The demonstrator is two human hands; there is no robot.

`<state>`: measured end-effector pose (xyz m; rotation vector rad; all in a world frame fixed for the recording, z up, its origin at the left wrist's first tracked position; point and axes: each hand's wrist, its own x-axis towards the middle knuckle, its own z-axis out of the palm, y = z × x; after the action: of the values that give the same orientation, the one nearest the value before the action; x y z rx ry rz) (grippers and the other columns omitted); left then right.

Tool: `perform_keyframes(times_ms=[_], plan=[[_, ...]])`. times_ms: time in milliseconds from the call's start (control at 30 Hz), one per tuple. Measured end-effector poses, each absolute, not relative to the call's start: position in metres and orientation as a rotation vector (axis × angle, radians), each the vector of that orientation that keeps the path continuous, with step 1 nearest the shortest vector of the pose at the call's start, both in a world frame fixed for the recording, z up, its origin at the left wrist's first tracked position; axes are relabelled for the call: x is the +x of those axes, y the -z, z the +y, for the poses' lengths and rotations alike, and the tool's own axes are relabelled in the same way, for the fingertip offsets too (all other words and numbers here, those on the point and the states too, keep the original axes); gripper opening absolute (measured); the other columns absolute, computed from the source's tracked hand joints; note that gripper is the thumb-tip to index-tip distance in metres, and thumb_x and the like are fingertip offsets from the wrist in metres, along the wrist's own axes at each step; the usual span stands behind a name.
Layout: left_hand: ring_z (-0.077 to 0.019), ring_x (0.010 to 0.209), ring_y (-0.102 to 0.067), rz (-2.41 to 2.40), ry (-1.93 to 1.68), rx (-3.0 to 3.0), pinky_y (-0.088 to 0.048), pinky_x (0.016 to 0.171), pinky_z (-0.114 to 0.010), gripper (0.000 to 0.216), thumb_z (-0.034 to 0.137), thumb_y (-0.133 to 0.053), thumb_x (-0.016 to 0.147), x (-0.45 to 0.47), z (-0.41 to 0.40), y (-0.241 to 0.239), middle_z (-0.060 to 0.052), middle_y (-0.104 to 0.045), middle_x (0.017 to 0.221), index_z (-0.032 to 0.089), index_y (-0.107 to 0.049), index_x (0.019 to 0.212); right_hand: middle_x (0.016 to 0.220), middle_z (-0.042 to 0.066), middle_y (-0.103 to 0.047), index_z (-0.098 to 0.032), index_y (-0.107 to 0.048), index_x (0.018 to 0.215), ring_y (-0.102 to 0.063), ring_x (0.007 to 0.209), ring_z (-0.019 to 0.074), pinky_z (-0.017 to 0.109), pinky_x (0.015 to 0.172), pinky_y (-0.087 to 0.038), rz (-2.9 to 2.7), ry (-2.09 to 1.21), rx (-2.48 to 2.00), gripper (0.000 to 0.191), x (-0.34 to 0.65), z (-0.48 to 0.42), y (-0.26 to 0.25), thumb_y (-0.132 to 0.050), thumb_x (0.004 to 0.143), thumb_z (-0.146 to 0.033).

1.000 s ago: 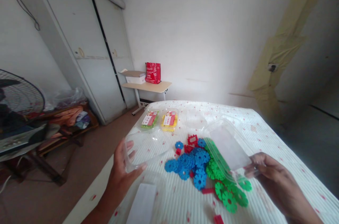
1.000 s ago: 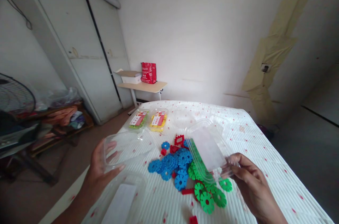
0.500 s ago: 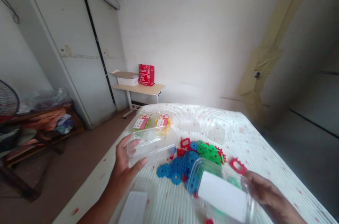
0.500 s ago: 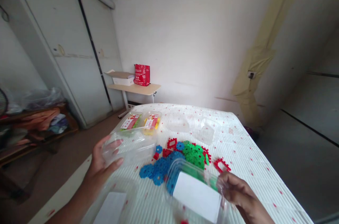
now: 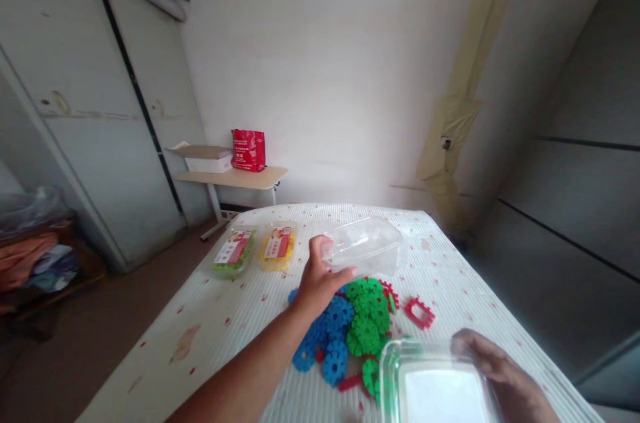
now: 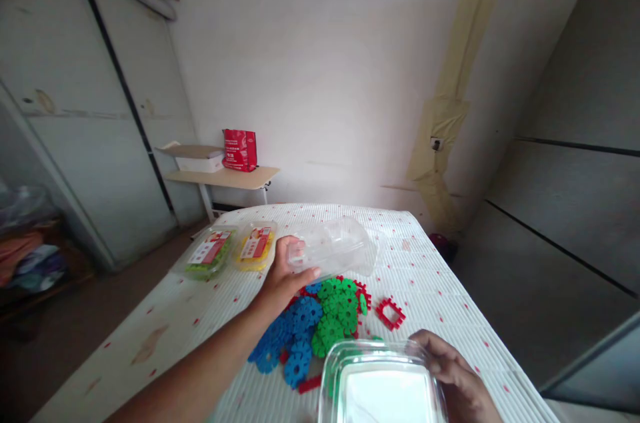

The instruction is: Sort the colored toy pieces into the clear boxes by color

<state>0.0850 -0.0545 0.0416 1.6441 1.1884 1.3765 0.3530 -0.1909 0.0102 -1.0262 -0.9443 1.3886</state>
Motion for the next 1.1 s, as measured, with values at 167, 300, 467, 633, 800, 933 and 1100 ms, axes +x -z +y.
perform_keyframes(times_ms=[167,300,467,633,800,933,1100], plan=[[-0.0239,0.098,-0.054,1.362,-1.364,1.803,-0.043,0.085,-0.038,0.05,0.036,-0.07,0.063,0.133,-0.029,-0.047,-0.005,-0.053,0.099,0.023,-0.039,0.1,0.068,0.002,-0.062,-0.019,-0.067,0.075,-0.052,0.063,0.0171,0.028,0.062,-0.042,-0.938,-1.46,-1.001,0.022,0.346,-0.192,-0.012,-0.068,0.062,-0.038],[-0.0264,0.103,-0.05,1.404,-1.393,1.914,-0.041,0.089,-0.041,0.048,0.038,-0.07,0.064,0.164,-0.017,-0.044,-0.006,-0.052,0.099,0.022,-0.04,0.097,0.068,0.002,-0.061,-0.018,-0.066,0.075,-0.052,0.062,0.0163,0.027,0.061,-0.041,-0.934,-1.437,-1.012,0.021,0.357,-0.199,-0.011,-0.065,0.067,-0.038],[-0.0235,0.103,-0.051,1.256,-1.334,2.133,-0.043,0.089,-0.036,0.055,0.043,-0.071,0.063,0.189,-0.02,-0.034,-0.007,-0.054,0.104,0.021,-0.041,0.103,0.06,0.001,-0.057,-0.021,-0.064,0.073,-0.05,0.053,0.016,0.027,0.051,-0.039,-0.777,-1.349,-0.965,0.025,0.386,-0.213,-0.004,-0.067,0.06,-0.042],[-0.0251,0.097,-0.055,1.125,-1.202,2.345,-0.045,0.084,-0.039,0.058,0.054,-0.072,0.058,0.214,-0.034,-0.025,-0.006,-0.058,0.101,0.022,-0.046,0.099,0.057,0.0,-0.054,-0.022,-0.061,0.072,-0.048,0.048,0.0151,0.026,0.047,-0.037,-0.677,-1.371,-0.912,0.024,0.388,-0.215,0.002,-0.067,0.059,-0.041],[-0.0289,0.088,-0.057,1.15,-1.122,2.442,-0.044,0.079,-0.046,0.059,0.067,-0.064,0.06,0.23,-0.054,-0.013,-0.008,-0.06,0.09,0.02,-0.051,0.093,0.062,0.002,-0.056,-0.023,-0.061,0.075,-0.051,0.055,0.0188,0.03,0.052,-0.041,-0.693,-1.171,-1.016,0.025,0.391,-0.212,-0.002,-0.066,0.062,-0.044],[-0.0293,0.09,-0.055,1.101,-1.064,2.513,-0.044,0.08,-0.045,0.063,0.072,-0.056,0.063,0.23,-0.055,-0.005,-0.011,-0.06,0.092,0.019,-0.052,0.096,0.066,0.0,-0.057,-0.026,-0.06,0.105,-0.05,0.058,0.0196,0.031,0.056,-0.039,-0.842,-1.084,-1.186,0.042,0.395,-0.205,-0.02,-0.064,0.065,-0.039],[-0.0277,0.095,-0.054,0.992,-1.067,2.469,-0.046,0.083,-0.041,0.068,0.066,-0.066,0.057,0.223,-0.044,0.001,-0.01,-0.058,0.1,0.018,-0.05,0.102,0.057,-0.005,-0.047,-0.021,-0.039,0.135,-0.042,0.053,0.0141,0.028,0.054,-0.034,-1.09,-1.205,-1.339,0.068,0.4,-0.186,-0.042,-0.06,0.071,-0.031]])
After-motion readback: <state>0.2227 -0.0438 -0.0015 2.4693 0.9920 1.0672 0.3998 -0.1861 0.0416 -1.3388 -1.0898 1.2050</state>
